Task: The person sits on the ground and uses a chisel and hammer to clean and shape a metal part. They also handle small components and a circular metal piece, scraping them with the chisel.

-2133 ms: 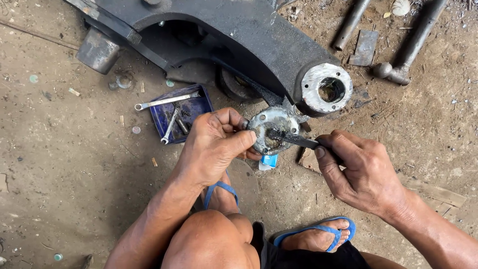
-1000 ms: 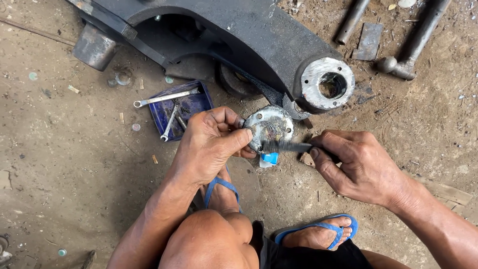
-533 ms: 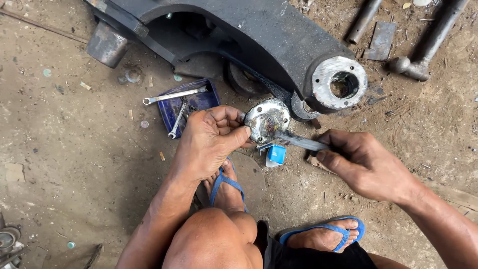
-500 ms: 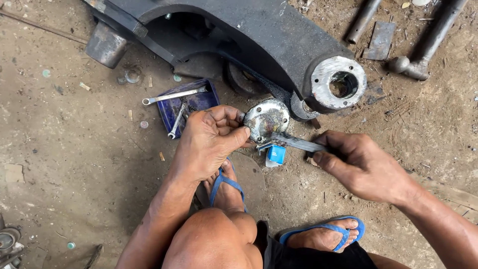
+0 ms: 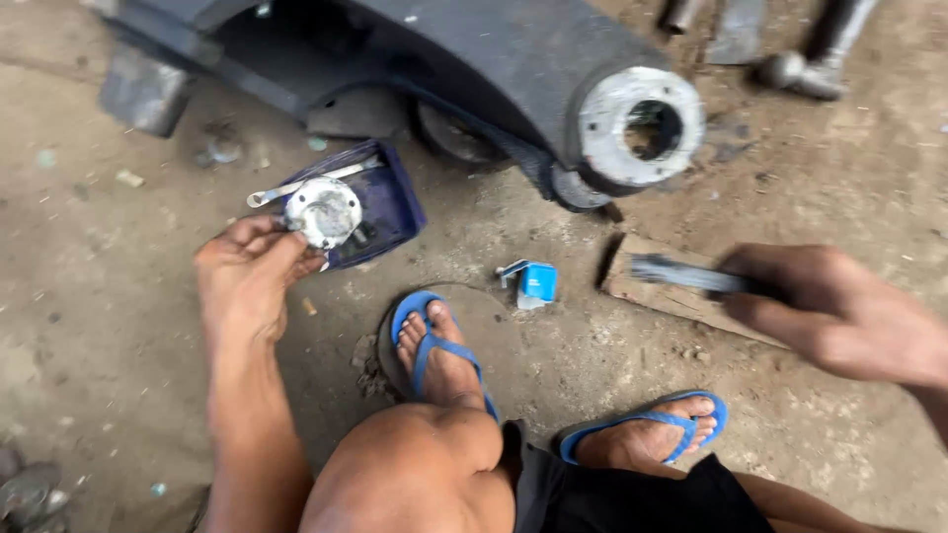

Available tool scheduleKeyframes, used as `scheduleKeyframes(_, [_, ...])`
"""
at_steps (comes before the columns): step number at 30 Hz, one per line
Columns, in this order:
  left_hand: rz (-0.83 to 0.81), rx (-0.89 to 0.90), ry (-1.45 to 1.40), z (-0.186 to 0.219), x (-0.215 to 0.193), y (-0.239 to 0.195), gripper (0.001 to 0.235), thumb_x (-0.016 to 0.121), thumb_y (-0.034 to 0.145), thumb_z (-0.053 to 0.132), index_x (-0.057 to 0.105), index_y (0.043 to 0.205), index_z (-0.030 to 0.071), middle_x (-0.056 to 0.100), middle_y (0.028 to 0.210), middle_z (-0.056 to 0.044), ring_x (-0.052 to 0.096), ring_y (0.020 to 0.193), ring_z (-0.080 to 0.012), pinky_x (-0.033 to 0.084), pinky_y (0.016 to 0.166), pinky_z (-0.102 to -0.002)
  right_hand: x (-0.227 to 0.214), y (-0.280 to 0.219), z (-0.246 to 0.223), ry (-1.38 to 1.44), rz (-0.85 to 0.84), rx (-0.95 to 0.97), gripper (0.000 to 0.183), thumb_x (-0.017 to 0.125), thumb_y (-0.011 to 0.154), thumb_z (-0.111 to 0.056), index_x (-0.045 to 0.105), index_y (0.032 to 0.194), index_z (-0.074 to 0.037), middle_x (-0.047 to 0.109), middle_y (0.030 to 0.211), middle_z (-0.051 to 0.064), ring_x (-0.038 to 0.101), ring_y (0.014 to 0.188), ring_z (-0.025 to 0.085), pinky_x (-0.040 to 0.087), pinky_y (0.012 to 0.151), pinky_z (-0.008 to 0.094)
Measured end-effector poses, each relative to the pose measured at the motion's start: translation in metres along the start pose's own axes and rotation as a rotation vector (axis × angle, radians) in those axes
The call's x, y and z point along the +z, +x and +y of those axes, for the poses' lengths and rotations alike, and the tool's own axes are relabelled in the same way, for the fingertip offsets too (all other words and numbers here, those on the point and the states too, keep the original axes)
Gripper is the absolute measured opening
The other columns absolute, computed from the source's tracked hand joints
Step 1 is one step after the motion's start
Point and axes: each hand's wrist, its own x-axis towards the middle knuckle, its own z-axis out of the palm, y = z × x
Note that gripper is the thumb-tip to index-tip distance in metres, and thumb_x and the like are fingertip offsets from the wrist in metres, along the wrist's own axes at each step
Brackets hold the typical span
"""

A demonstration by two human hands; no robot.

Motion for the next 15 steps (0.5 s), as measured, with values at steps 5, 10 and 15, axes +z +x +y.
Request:
scheduleKeyframes(5, [0.025,-0.086,0.207,-0.046,0.007,0.036,0.021,0.072,0.086,-0.003,0.072,0.107,-0.002,0.078,0.094,-0.018,0.078,0.074,-0.0203,0.067,0.065,-0.025,0.007,0.013,0.094,0.275,0.202,0.102,0.022,0.066,0.091,0.000,0.082,0.105,0.006,0.050,0.058,0.018,0.039,0.050,0.026,0.026,0.048,0.038])
scheduleKeyframes(10, [0.030,-0.293,0.396,-0.054,0.048,0.054,0.018,0.073,0.092,0.000,0.069,0.107,0.009,0.076,0.103,-0.006,0.077,0.080,-0.0142,0.068,0.070,-0.022,0.011,0.031,0.144,0.372,0.345,0.064,0.023,0.061,0.099,-0.003,0.071,0.117,0.008,0.055,0.078,0.019,0.050,0.067,0.029,0.040,0.062,0.040])
scheduleKeyframes(15, [0.022,-0.177,0.307,-0.110,0.059,0.095,0.016,0.074,0.084,-0.003,0.071,0.087,0.012,0.075,0.077,-0.001,0.070,0.060,-0.0096,0.062,0.054,-0.024,0.002,0.027,0.092,0.096,0.323,0.042,0.018,0.068,0.096,-0.009,0.078,0.104,0.003,0.059,0.057,0.015,0.049,0.048,0.023,0.036,0.045,0.034])
